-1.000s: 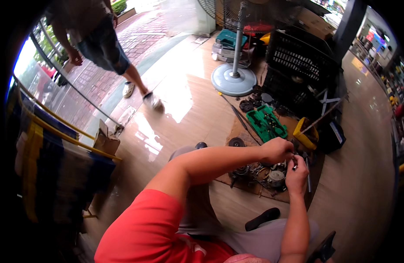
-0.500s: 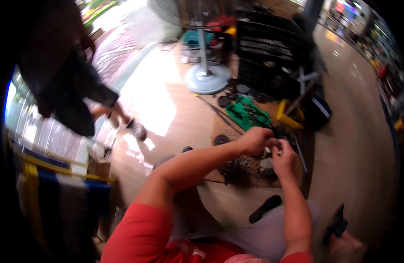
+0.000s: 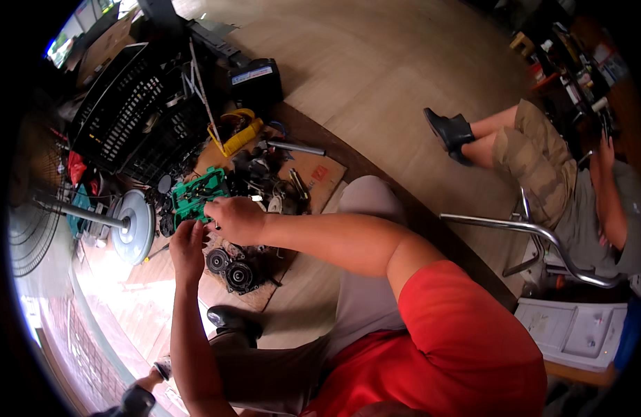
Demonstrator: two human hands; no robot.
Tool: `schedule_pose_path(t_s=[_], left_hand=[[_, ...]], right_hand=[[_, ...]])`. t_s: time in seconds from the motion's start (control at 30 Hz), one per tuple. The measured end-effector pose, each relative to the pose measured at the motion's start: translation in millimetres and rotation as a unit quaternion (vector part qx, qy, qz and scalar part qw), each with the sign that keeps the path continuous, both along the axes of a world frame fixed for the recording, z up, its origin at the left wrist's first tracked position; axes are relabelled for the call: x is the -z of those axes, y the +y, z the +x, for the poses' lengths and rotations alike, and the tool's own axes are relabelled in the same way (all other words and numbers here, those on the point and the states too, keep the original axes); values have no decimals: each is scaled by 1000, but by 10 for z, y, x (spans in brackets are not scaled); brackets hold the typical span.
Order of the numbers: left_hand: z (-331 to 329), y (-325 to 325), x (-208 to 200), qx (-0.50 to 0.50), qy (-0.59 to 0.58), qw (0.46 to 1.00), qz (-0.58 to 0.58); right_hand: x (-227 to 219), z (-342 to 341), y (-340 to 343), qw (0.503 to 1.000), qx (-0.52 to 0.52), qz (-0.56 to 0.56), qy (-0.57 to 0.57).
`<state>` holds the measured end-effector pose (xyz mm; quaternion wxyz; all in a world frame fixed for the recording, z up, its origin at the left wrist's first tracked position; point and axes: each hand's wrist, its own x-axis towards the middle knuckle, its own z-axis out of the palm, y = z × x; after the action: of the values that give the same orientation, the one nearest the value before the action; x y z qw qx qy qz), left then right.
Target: The person holds a small mechanical component and removes its internal parts by hand, then places the parts and a gear onto a piece of cardboard among other disassembled engine components.
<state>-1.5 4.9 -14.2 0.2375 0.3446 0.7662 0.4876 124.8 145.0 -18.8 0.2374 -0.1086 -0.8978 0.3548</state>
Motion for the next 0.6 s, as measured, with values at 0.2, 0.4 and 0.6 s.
schedule_pose_path(t_s=[0.2, 0.4, 0.6], left_hand=[[5, 4, -15, 4, 9, 1000, -2], [100, -110, -269, -60, 29, 998, 20], [97, -410, -729, -74, 48, 996, 27]], right_hand=[[21, -33, 1, 999, -34, 11, 17], [99, -150, 107, 999, -7, -35, -14], [506, -196, 523, 967, 49, 0, -249]])
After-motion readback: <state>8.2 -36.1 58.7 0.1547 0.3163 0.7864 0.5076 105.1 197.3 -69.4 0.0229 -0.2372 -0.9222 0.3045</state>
